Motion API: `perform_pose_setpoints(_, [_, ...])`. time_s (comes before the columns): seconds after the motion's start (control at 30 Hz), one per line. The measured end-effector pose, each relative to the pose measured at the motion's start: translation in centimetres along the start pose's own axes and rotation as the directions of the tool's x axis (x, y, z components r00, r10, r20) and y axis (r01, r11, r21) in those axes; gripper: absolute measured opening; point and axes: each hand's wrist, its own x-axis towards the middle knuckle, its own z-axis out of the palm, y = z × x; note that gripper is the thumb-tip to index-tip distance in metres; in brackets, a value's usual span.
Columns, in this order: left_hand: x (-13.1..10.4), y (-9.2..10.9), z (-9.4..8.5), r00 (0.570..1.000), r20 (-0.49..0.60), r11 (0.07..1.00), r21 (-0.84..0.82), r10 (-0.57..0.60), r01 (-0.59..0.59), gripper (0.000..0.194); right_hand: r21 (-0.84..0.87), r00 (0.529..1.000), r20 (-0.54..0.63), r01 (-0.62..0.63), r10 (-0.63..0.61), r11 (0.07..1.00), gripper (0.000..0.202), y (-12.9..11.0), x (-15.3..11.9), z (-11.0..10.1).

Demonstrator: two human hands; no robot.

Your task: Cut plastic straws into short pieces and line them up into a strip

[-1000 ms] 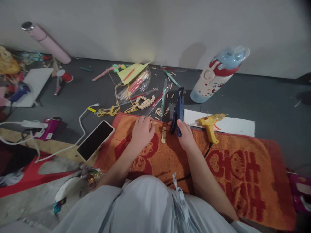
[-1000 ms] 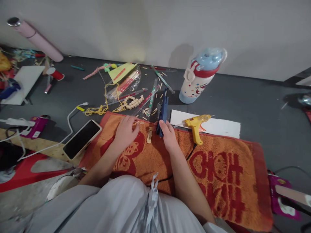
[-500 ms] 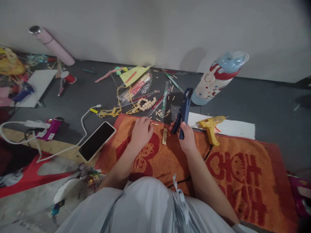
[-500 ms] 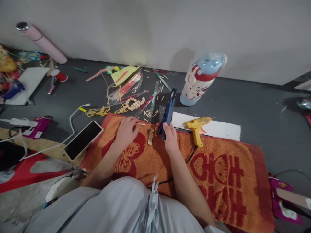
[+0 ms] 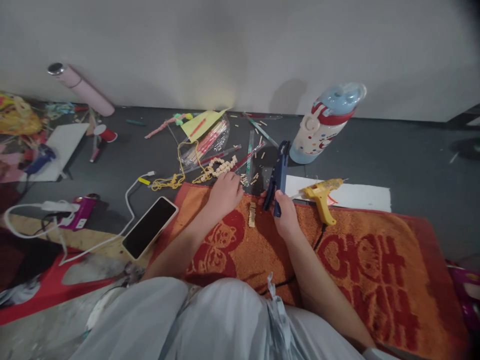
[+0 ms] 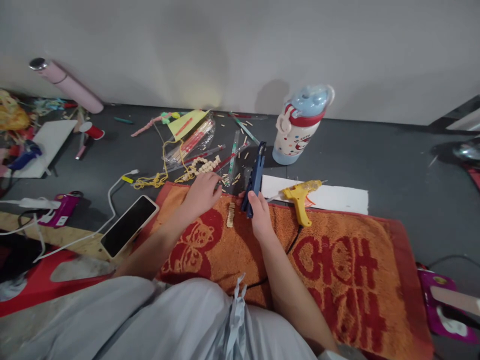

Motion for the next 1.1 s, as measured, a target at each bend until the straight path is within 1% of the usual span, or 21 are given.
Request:
perform_pose_setpoints(0.13, [2.4, 0.2, 0.6, 0.998, 0.026, 0.997, 0.048, 0.051, -0.052, 0.027, -0.022, 1.000, 0.006, 0.007, -0.007, 1.000, 0.040, 0.1, 0.0, -0.1])
perform_pose_setpoints(0.3, [4.3, 0.3, 1.0, 0.999, 0.034, 0.998, 0.065, 0.019, -0.021, 0.030, -0.039, 1.000, -0.010, -0.004, 0.004, 0.999, 0.041, 0.3, 0.1, 0.0])
perform_pose_setpoints(0.53, [5.7, -0.2, 1.1, 0.999, 0.045, 0.998, 0.063, 0.027, -0.029, 0.031, -0.041, 1.000, -0.001, -0.008, 0.008, 0.999, 0.042, 0.1, 0.1, 0.2])
perform_pose_setpoints(0.8, [6.5, -0.3, 0.7, 0.997, 0.076, 0.995, 0.097, -0.009, 0.002, 0.031, -0.036, 1.000, 0.009, -0.027, 0.027, 0.999, 0.043, -0.1, 0.2, 0.2])
perform_pose_setpoints(0.97, [7.5, -0.5, 0.6, 0.999, 0.031, 0.995, 0.094, -0.027, 0.024, 0.029, -0.030, 0.999, 0.019, -0.025, 0.026, 0.999, 0.042, -0.1, 0.1, 0.3])
perform_pose_setpoints(1.1, [9.2, -1.1, 0.8, 1.000, 0.020, 0.997, 0.074, 0.015, -0.016, 0.028, -0.006, 0.999, 0.021, -0.029, 0.030, 1.000, 0.041, -0.2, 0.2, 0.3])
